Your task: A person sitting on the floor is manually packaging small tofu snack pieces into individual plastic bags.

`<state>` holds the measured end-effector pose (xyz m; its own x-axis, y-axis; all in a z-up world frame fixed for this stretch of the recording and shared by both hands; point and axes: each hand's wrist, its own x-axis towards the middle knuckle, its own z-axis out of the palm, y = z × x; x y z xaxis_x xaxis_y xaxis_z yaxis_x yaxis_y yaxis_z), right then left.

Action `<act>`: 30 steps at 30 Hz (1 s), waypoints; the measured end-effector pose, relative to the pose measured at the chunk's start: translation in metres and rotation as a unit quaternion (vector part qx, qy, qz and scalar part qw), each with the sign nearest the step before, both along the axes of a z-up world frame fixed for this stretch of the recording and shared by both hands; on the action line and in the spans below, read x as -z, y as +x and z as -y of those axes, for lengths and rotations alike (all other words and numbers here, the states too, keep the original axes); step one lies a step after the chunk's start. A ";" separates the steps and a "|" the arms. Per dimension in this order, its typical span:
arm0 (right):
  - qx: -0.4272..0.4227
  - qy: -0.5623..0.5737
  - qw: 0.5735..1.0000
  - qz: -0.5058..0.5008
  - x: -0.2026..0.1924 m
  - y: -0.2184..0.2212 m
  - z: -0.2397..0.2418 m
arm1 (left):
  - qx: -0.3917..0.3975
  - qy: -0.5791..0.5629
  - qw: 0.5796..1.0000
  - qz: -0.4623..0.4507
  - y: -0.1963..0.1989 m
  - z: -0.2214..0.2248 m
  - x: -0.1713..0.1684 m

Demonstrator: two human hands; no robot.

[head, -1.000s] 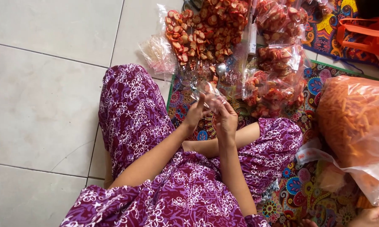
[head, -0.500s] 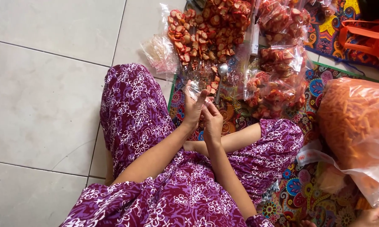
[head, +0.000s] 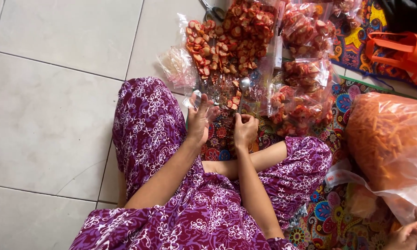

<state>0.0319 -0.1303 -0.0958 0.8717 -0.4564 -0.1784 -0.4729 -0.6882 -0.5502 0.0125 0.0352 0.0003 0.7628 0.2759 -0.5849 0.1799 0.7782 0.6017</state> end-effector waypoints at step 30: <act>-0.128 0.275 0.864 0.401 -0.078 0.192 -0.024 | 0.048 -0.092 0.994 0.015 0.015 0.025 0.041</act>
